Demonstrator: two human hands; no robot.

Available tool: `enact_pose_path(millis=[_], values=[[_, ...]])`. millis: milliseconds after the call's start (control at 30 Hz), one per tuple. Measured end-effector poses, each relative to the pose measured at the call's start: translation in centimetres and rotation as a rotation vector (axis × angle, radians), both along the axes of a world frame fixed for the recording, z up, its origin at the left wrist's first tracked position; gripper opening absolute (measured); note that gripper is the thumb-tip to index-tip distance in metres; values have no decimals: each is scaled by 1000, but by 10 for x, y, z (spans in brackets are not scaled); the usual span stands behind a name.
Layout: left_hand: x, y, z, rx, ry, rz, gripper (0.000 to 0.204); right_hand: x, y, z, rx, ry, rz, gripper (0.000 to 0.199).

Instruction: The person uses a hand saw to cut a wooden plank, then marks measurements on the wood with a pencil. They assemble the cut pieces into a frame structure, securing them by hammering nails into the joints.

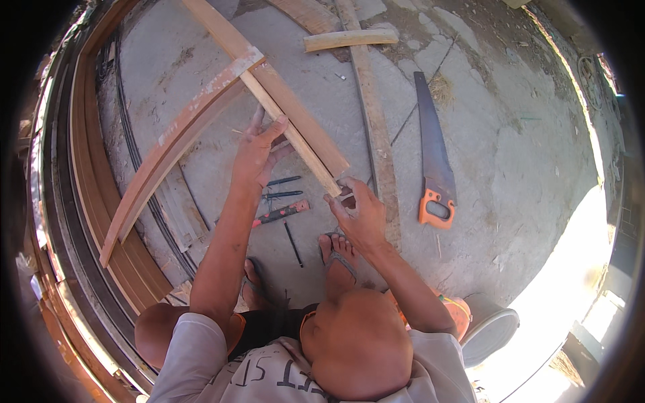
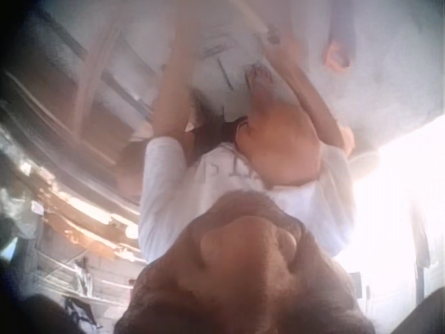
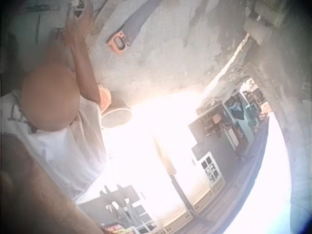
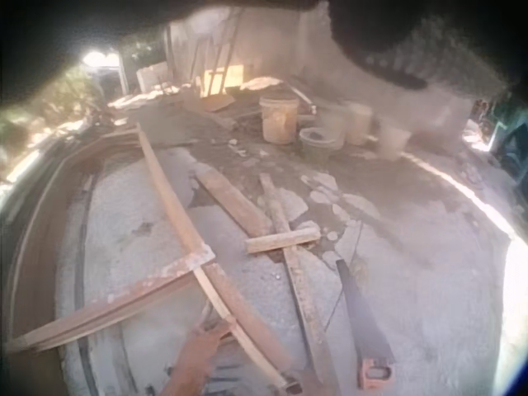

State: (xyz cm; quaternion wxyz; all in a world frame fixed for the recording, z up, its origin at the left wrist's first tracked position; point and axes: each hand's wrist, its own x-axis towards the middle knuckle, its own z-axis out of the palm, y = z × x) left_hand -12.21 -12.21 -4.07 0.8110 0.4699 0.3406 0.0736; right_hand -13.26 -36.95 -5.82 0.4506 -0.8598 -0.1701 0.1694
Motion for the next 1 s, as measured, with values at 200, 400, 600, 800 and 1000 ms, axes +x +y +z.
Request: enact_pose_path(millis=[200, 400, 600, 800, 1000], values=[[2, 0, 5, 2, 29, 6, 100, 0, -2, -4, 45, -22, 17, 44], [-17, 12, 36, 115, 118, -138, 97, -8, -16, 11, 230, -41, 102, 53], [-51, 107, 149, 602, 228, -482, 97, -7, -40, -23, -237, 72, 627, 40], [-139, 157, 220, 907, 265, -168, 91, -40, 18, -73, -309, -138, 1043, 30], [-259, 217, 222, 804, 241, 181, 75, -91, 67, -135, -311, -575, 1335, 25]])
